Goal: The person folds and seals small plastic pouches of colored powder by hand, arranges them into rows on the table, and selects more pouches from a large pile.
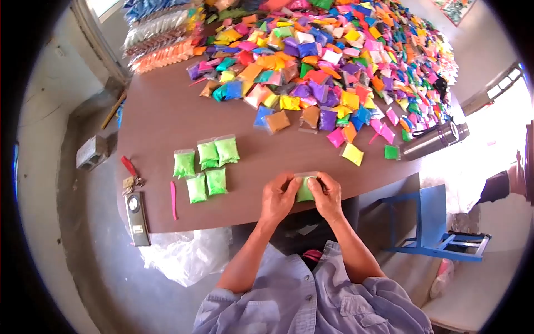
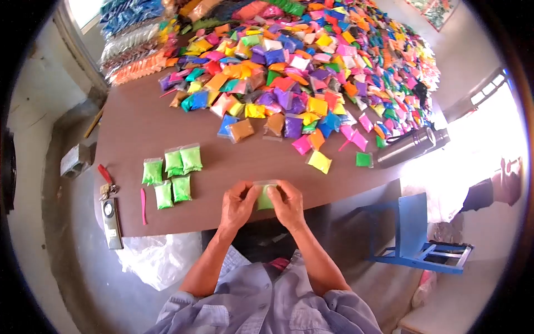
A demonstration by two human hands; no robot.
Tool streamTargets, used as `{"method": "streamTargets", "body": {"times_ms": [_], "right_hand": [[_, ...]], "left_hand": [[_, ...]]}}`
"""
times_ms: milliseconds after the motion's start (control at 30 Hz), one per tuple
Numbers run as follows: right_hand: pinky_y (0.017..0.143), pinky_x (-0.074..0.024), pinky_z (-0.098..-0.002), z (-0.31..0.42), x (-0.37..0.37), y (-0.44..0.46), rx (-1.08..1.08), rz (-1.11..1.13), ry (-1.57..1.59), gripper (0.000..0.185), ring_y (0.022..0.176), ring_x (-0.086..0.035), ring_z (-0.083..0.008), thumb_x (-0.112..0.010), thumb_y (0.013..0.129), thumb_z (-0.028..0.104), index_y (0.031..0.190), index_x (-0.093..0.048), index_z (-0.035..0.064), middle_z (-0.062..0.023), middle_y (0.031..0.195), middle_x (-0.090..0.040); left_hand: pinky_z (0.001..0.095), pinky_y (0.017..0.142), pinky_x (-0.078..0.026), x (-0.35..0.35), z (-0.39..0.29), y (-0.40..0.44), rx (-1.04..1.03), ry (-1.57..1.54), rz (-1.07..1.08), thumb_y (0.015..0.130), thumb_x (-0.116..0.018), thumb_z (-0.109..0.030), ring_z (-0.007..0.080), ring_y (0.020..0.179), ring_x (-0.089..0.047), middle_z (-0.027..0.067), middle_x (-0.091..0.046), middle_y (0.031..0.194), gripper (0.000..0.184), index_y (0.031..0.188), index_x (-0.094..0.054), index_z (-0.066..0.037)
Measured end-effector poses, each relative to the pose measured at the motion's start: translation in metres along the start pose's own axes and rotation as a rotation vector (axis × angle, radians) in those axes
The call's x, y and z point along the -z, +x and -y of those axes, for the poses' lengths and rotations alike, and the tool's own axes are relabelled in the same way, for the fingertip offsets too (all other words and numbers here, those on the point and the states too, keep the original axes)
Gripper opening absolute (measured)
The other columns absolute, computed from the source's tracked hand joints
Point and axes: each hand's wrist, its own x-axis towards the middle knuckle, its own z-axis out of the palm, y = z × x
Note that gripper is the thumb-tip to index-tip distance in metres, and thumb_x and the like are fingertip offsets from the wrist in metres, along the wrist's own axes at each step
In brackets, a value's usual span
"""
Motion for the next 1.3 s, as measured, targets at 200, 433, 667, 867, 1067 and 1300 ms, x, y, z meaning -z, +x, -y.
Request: {"method": "streamTargets", "body": {"times_ms": [200,433,667,867,1067,1300], "right_hand": [[0.070,-0.0465,-0.0238,-0.007,0.000,0.001,-0.022,-0.053,-0.006,0.014,0.077,-0.053,-0.0049,-0.066,0.100,0.014,0.102,-0.071,0.0005,0.0050,0.082,-0.062],[0.070,-0.0440,-0.0236,0.000,-0.008,0.005,0.050,-0.178,0.002,0.021,0.079,-0.051,-0.0040,-0.066,0.103,0.019,0.103,-0.070,-0.0015,0.0050,0.082,-0.060],[0.066,-0.0447,-0.0286,-0.003,-0.004,0.001,-0.051,-0.111,-0.107,0.027,0.076,-0.050,-0.0062,-0.066,0.101,0.026,0.095,-0.068,-0.0005,0.0008,0.077,-0.059],[0.064,-0.0460,-0.0313,-0.016,-0.006,0.004,-0.013,-0.216,-0.273,0.029,0.074,-0.050,-0.0082,-0.065,0.101,0.026,0.090,-0.066,-0.0012,-0.0015,0.073,-0.057],[0.063,-0.0398,-0.0242,0.002,-0.010,0.007,-0.004,-0.149,-0.094,0.028,0.072,-0.046,-0.0043,-0.061,0.104,0.024,0.102,-0.070,-0.0022,0.0056,0.078,-0.056],[0.066,-0.0427,-0.0249,-0.003,-0.005,0.007,0.056,-0.132,-0.062,0.023,0.075,-0.050,-0.0050,-0.064,0.102,0.020,0.103,-0.070,-0.0014,0.0042,0.080,-0.059]], "left_hand": [[0.0304,0.067,-0.051,-0.005,-0.012,0.000,-0.078,0.100,-0.025,0.096,-0.071,-0.020,0.0110,0.073,-0.060,0.0059,-0.068,0.077,0.022,0.101,-0.071,0.002],[0.0346,0.063,-0.051,0.005,-0.014,0.002,-0.116,0.242,0.143,0.094,-0.075,-0.021,0.0172,0.067,-0.062,0.0130,-0.067,0.074,0.023,0.101,-0.071,0.001],[0.0392,0.060,-0.051,0.002,-0.001,0.003,-0.183,0.040,0.073,0.093,-0.076,-0.023,0.0251,0.063,-0.066,0.0172,-0.067,0.072,0.025,0.102,-0.071,-0.001],[0.0404,0.063,-0.051,0.009,-0.012,0.011,-0.119,0.238,0.186,0.093,-0.075,-0.027,0.0259,0.063,-0.061,0.0187,-0.066,0.075,0.029,0.101,-0.067,0.000],[0.0392,0.061,-0.049,0.004,-0.001,0.010,-0.174,0.200,0.110,0.092,-0.076,-0.020,0.0232,0.062,-0.060,0.0162,-0.065,0.074,0.024,0.097,-0.066,0.002],[0.0333,0.060,-0.047,-0.004,0.002,0.008,-0.220,-0.049,0.078,0.098,-0.072,-0.016,0.0111,0.068,-0.057,0.0039,-0.067,0.076,0.022,0.110,-0.069,0.002]]}}
